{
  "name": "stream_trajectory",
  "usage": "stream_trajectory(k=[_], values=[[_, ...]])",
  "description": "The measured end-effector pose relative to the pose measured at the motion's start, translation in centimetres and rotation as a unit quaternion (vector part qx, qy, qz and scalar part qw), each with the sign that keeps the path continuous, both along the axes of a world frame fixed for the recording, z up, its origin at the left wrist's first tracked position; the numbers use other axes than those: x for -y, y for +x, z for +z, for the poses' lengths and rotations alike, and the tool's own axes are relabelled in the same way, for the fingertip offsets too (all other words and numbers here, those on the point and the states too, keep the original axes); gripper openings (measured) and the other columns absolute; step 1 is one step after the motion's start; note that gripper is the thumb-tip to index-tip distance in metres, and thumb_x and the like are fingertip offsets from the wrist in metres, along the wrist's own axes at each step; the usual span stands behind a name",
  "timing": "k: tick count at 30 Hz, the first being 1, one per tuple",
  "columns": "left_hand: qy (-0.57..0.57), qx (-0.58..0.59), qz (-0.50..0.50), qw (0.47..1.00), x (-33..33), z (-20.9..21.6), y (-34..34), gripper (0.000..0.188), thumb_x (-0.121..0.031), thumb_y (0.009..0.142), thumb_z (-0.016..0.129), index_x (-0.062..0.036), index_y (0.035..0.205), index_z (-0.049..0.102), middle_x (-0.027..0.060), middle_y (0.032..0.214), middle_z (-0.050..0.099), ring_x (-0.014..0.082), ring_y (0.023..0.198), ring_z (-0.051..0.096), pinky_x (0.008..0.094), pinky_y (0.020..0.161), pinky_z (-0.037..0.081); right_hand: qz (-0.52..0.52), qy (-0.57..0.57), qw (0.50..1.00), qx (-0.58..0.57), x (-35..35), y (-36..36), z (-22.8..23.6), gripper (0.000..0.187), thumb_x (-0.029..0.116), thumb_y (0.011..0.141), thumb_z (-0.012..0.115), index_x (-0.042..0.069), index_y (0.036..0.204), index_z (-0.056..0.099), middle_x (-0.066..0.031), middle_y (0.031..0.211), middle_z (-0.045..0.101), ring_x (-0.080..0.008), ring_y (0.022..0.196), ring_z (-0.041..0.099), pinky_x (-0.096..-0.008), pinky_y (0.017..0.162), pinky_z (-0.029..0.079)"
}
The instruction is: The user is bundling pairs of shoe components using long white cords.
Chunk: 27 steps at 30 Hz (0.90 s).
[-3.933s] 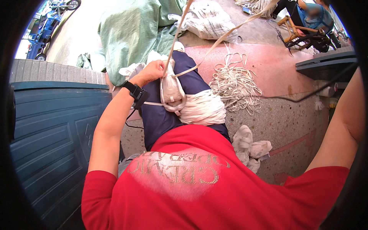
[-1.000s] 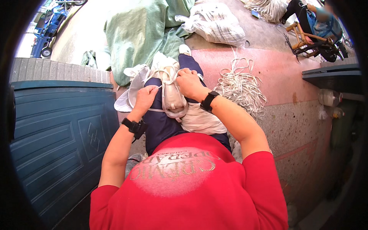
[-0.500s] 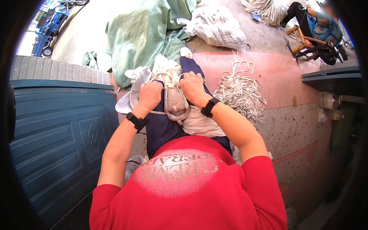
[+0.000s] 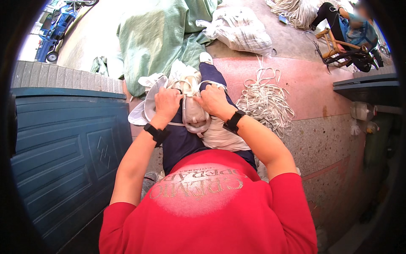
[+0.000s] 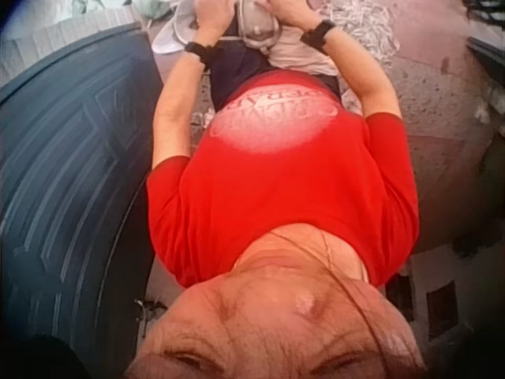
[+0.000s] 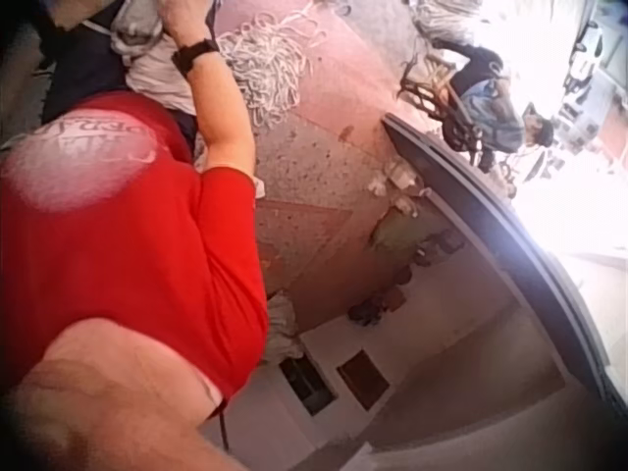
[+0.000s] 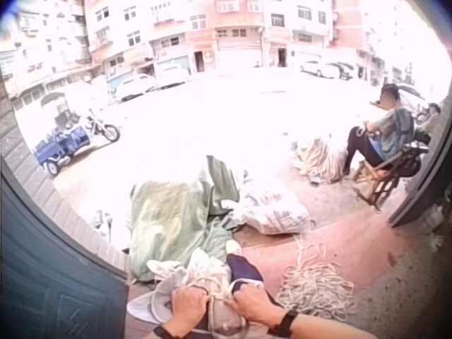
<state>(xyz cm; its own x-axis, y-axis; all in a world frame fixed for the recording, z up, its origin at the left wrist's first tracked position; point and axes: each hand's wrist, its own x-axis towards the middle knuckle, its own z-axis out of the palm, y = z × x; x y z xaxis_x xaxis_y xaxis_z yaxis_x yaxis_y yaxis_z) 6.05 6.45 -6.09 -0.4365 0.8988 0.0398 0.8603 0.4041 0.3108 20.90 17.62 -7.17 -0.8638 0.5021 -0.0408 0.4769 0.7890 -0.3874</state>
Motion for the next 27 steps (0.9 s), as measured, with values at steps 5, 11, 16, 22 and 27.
stream_trajectory(k=[5,11,16,22,27], values=[[0.005,-0.086,-0.035,0.996,0.9,0.5,2.7,0.021,-0.028,0.069,0.064,-0.0075,0.076,0.06,0.0057,0.076,0.059,0.0252,0.088,0.047,0.0416,0.072,0.036,0.011,-0.039,0.997,-0.068,-0.2,0.6,-1.0,0.021,0.024,0.077,0.053,0.005,0.074,0.059,-0.0144,0.077,0.055,-0.0312,0.077,0.053,-0.0437,0.068,0.041],[-0.018,0.065,-0.019,0.998,1.0,-1.2,0.3,0.012,-0.015,0.072,0.055,-0.0061,0.079,0.059,0.0069,0.077,0.058,0.0257,0.086,0.049,0.0421,0.071,0.041,-0.008,-0.061,0.995,-0.072,0.2,-0.2,-1.5,0.017,0.018,0.077,0.05,0.006,0.077,0.062,-0.0122,0.078,0.056,-0.0302,0.079,0.054,-0.0424,0.067,0.042],[0.049,0.039,-0.053,0.997,0.0,0.3,0.4,0.01,-0.016,0.073,0.055,-0.0078,0.074,0.059,0.0061,0.077,0.058,0.026,0.084,0.051,0.0417,0.067,0.043,-0.023,-0.067,0.986,-0.15,-0.2,0.0,-2.0,0.017,0.015,0.075,0.05,0.006,0.081,0.063,-0.0136,0.077,0.057,-0.0319,0.076,0.055,-0.0431,0.066,0.042],[0.067,-0.078,-0.18,0.978,-2.8,-1.2,1.4,0.009,-0.014,0.065,0.054,-0.0062,0.068,0.058,0.0103,0.074,0.057,0.0268,0.075,0.053,0.0368,0.058,0.045,-0.008,-0.154,0.969,-0.192,-0.1,-0.2,-2.0,0.008,0.008,0.071,0.052,0.003,0.07,0.058,-0.0175,0.069,0.056,-0.0341,0.068,0.054,-0.0418,0.062,0.043],[0.156,-0.031,-0.095,0.983,-2.2,-0.2,1.2,0.012,-0.008,0.065,0.058,-0.0055,0.07,0.048,0.0112,0.07,0.053,0.0303,0.076,0.05,0.0395,0.063,0.042,0.145,0.004,0.984,-0.104,-0.2,-0.1,-1.2,0.006,0.009,0.068,0.053,0.006,0.066,0.058,-0.01,0.068,0.057,-0.0254,0.072,0.055,-0.0374,0.064,0.043]])
